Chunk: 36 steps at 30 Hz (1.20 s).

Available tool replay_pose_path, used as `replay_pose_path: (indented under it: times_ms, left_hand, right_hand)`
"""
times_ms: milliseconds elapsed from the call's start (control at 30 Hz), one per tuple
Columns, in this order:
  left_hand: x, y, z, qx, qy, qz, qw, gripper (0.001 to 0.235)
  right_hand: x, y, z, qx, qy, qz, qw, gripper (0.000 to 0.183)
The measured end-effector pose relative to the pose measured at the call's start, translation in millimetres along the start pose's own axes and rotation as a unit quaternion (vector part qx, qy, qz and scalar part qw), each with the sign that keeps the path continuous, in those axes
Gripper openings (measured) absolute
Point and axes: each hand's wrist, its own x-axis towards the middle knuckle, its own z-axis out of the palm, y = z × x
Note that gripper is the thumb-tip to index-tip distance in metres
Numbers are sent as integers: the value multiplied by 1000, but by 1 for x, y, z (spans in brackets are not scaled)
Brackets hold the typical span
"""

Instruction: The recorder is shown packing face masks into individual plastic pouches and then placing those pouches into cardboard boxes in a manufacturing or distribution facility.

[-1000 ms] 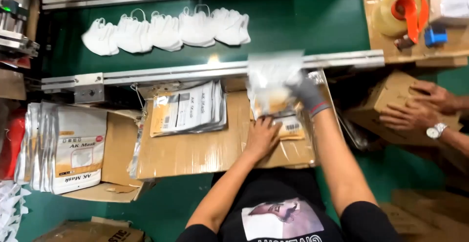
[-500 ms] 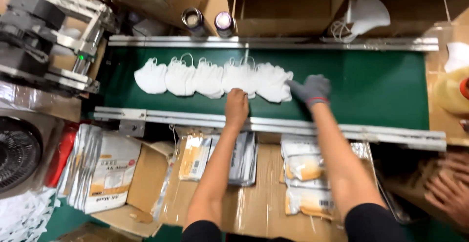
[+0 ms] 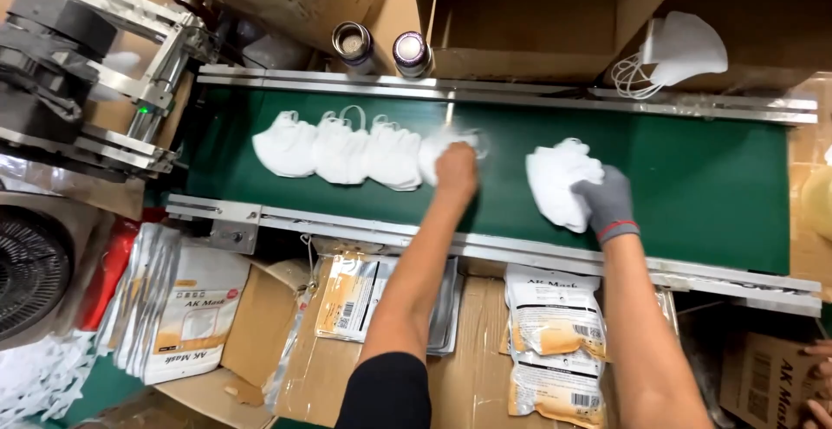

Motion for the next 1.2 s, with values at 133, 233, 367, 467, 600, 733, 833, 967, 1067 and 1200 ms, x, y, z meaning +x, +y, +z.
replay_pose_path:
  times_ms: [133,233,367,467,600,733,833,967,1067,1200]
  left_hand:
    - [-54,83,-22,-165,-43,94,981,16]
    - [-59,88,-94,-244,84,232,938,46]
    - [-12,-11,-58,29,43,-30,998,35]
    - [-13,3,-30,2,2,-62,998,15]
    - [-61,90,-66,-197,-53,131,970,25]
    - [-39,-5,-117,-144,132,104,975,43]
    - [-20,-127,-65,70,99,-140,983,65]
    - [-31,-98,-31,-162,38,-97,981,26]
    - [-40,-49,-26,-465,74,-78,879,43]
    - [-76,-88,-68,-448,99,-71,886,41]
  right_hand:
    - [11,5,43,265,-156,64,949,33]
    - [27,32,21,191,-25,31,981,30]
    - [12,2,-16,65,-47,15,997,41]
    - [12,-1,13,88,-82,78,990,43]
    - [26,9,66,-280,-116,-504,808,45]
    - [34,5,41,81,-38,-23,996,44]
    - [27,-4,22,31,-66,-31,997,50]
    - [13,-17,87,0,-73,-65,995,55]
    - [-7,-35,149,15,-138,-104,985,58]
    - [-29,-67,159,227,-298,75,924,62]
